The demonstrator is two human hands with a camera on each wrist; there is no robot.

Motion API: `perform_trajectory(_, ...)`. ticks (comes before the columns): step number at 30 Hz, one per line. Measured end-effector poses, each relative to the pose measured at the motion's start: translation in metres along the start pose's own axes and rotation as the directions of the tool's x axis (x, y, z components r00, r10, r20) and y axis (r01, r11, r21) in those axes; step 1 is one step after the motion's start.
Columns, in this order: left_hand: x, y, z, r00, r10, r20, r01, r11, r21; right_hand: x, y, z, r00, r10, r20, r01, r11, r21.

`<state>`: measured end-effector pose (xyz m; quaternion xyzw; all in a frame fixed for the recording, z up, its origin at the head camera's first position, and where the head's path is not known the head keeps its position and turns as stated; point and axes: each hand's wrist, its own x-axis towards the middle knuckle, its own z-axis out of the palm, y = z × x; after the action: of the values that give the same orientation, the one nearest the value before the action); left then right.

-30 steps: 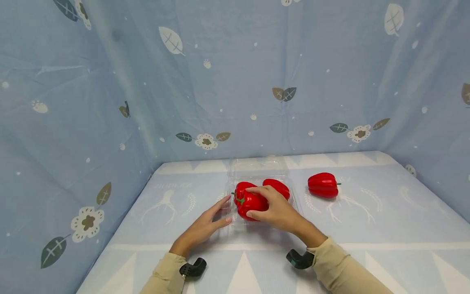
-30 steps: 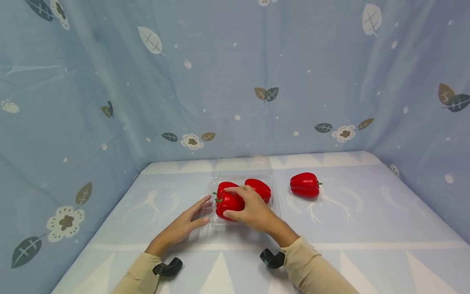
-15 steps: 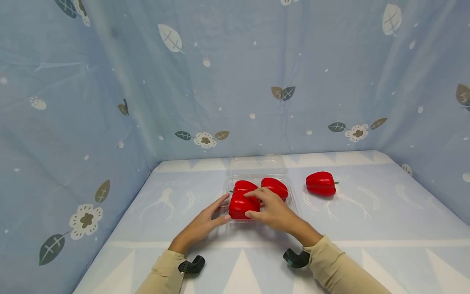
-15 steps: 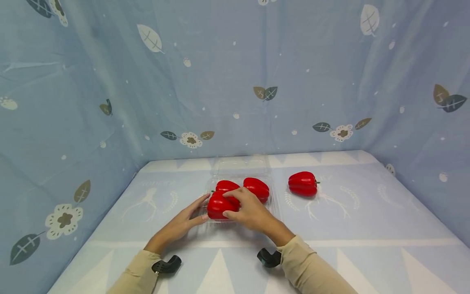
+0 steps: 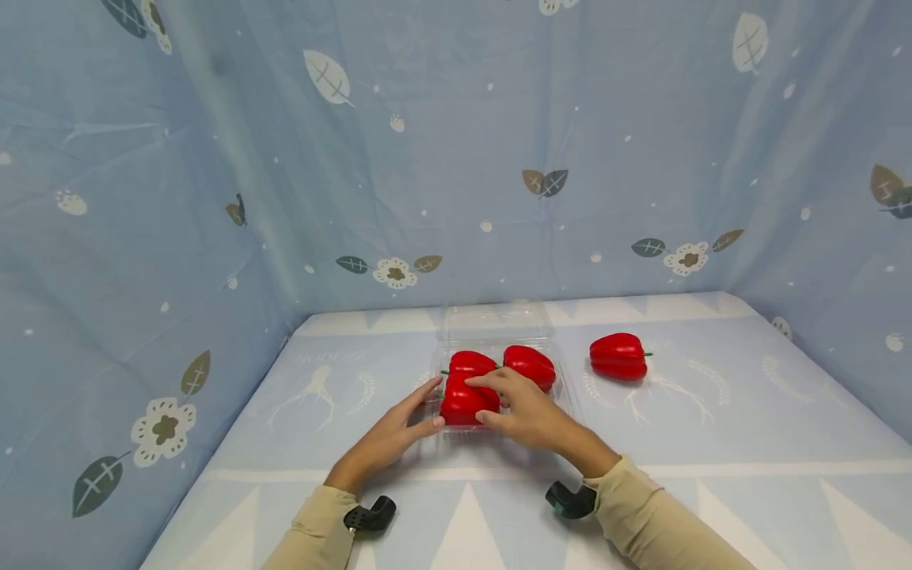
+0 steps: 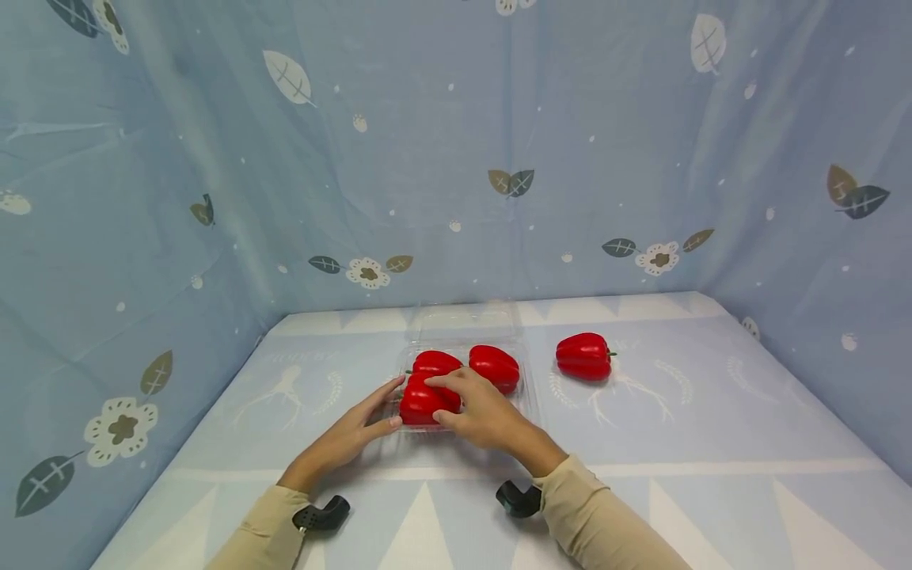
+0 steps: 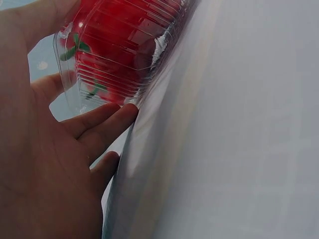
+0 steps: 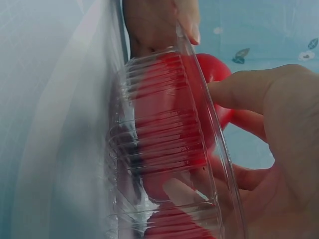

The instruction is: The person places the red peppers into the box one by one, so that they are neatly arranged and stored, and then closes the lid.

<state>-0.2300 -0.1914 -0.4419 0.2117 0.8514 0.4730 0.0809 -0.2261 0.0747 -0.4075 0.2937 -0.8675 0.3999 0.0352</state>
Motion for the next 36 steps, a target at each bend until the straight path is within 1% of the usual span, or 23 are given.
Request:
perform_trajectory(6, 0.0029, -0.003, 0.0009, 1.0, 0.015, 0.003, -0.015, 1.0, -0.01, -0.0017, 0.0015, -0.0004, 1.0, 0.007, 0.013, -0.007, 1.0, -0.016)
perform_trajectory(10, 0.0025, -0.0034, -0.0002, 1.0, 0.03, 0.008, -0.03, 0.999, -0.017, -0.002, 0.0014, 0.0, 1.0, 0.021, 0.011, -0.02, 0.999, -0.032)
perform_trajectory(15, 0.0012, -0.0021, -0.0003, 0.999, 0.032, 0.008, -0.032, 0.999, -0.021, -0.0027, 0.0003, 0.0002, 0.999, 0.027, 0.019, -0.025, 0.997, -0.067)
perform_trajectory(22, 0.0006, -0.0013, -0.0004, 0.999, 0.037, 0.011, -0.037, 0.999, -0.028, -0.0026, -0.0008, 0.0026, 1.0, -0.003, -0.007, 0.002, 0.99, -0.141)
perform_trajectory(25, 0.0003, -0.0023, -0.0002, 0.999, 0.032, 0.014, -0.032, 0.999, -0.025, -0.0027, -0.0008, 0.0034, 1.0, -0.013, -0.004, 0.013, 0.986, -0.165)
perform_trajectory(32, -0.0002, -0.0026, 0.0003, 1.0, 0.022, 0.002, -0.022, 1.0, -0.006, -0.0018, -0.0015, 0.0044, 1.0, 0.01, 0.004, -0.009, 0.982, -0.186)
perform_trajectory(36, 0.0011, -0.002, 0.0007, 1.0, 0.025, 0.006, -0.025, 1.0, -0.006, -0.0019, -0.001, 0.003, 0.999, 0.032, 0.002, -0.031, 0.981, -0.189)
